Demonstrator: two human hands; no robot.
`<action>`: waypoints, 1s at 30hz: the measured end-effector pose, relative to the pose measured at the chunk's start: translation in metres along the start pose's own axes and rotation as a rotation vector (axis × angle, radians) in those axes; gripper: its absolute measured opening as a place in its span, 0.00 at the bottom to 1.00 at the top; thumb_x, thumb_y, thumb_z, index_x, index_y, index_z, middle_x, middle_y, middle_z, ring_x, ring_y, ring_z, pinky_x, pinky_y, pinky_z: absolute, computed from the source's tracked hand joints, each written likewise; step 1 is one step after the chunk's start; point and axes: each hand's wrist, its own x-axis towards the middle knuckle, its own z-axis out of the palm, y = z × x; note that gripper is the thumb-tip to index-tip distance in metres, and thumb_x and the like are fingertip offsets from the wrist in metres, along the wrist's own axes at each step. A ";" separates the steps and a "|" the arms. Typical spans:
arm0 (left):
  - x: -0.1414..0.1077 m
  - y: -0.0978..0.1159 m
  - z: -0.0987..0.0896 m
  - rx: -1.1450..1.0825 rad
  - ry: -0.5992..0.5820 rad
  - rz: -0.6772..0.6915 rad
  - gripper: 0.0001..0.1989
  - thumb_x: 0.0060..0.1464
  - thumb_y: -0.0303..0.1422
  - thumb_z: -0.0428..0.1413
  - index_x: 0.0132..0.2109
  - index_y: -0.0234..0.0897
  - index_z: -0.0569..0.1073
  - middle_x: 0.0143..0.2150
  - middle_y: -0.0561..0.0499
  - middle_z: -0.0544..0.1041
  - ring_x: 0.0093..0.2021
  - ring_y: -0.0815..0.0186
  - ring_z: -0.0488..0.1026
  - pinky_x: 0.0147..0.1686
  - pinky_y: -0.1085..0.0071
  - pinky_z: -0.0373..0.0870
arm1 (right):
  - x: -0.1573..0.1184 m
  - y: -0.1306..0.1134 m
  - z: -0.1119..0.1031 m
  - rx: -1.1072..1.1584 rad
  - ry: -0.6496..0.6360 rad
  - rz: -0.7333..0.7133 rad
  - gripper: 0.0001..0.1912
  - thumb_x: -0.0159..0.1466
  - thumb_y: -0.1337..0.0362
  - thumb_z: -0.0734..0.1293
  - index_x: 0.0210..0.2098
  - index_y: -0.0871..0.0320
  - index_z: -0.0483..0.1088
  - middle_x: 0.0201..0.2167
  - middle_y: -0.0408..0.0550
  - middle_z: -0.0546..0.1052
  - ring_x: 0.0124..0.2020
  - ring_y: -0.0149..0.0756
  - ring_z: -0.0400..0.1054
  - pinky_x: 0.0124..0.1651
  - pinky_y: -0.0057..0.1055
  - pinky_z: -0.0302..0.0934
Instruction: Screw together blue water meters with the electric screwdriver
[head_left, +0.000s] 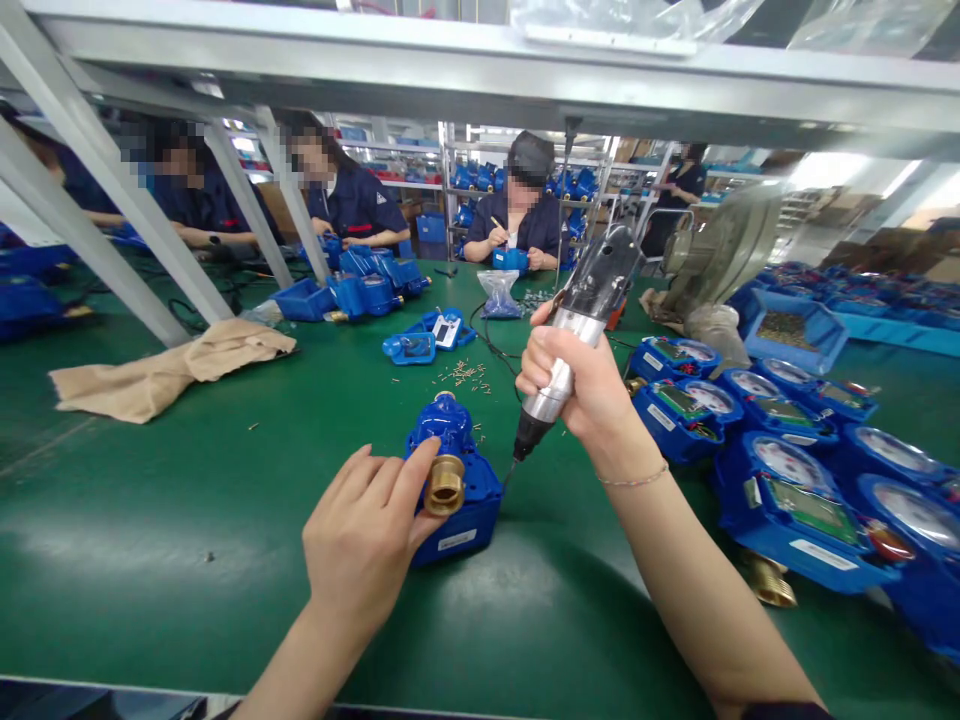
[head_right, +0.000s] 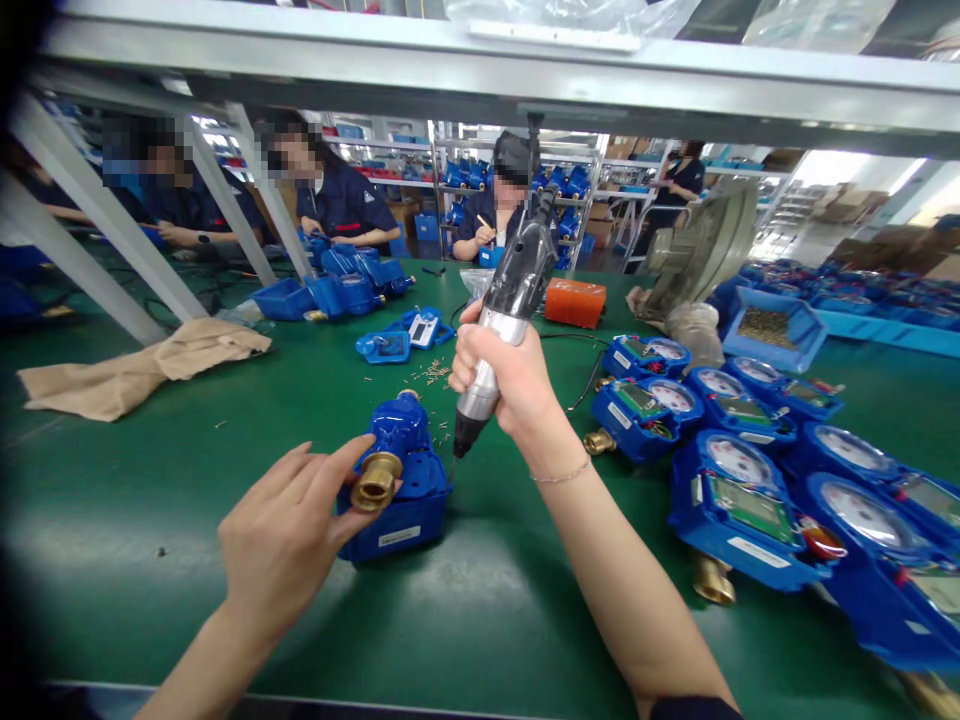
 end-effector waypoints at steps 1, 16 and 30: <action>0.005 0.007 -0.002 0.025 -0.033 0.006 0.25 0.59 0.44 0.56 0.57 0.32 0.69 0.31 0.48 0.75 0.36 0.56 0.72 0.49 0.58 0.69 | 0.001 -0.002 -0.002 -0.021 0.041 -0.018 0.10 0.56 0.70 0.68 0.35 0.56 0.63 0.16 0.32 0.63 0.15 0.23 0.55 0.20 0.23 0.55; 0.092 -0.062 0.001 -0.726 -0.679 0.381 0.23 0.55 0.38 0.62 0.57 0.50 0.70 0.59 0.49 0.73 0.61 0.60 0.68 0.58 0.65 0.65 | 0.009 -0.011 -0.004 -0.197 0.202 -0.105 0.10 0.53 0.71 0.68 0.32 0.57 0.64 0.15 0.34 0.64 0.15 0.25 0.56 0.19 0.24 0.55; 0.104 -0.049 0.061 -0.604 -0.720 0.271 0.28 0.51 0.60 0.53 0.40 0.38 0.73 0.35 0.49 0.78 0.36 0.58 0.76 0.32 0.71 0.61 | 0.019 -0.004 -0.008 -0.220 0.302 -0.070 0.11 0.50 0.71 0.69 0.31 0.56 0.64 0.15 0.33 0.63 0.15 0.25 0.56 0.18 0.24 0.56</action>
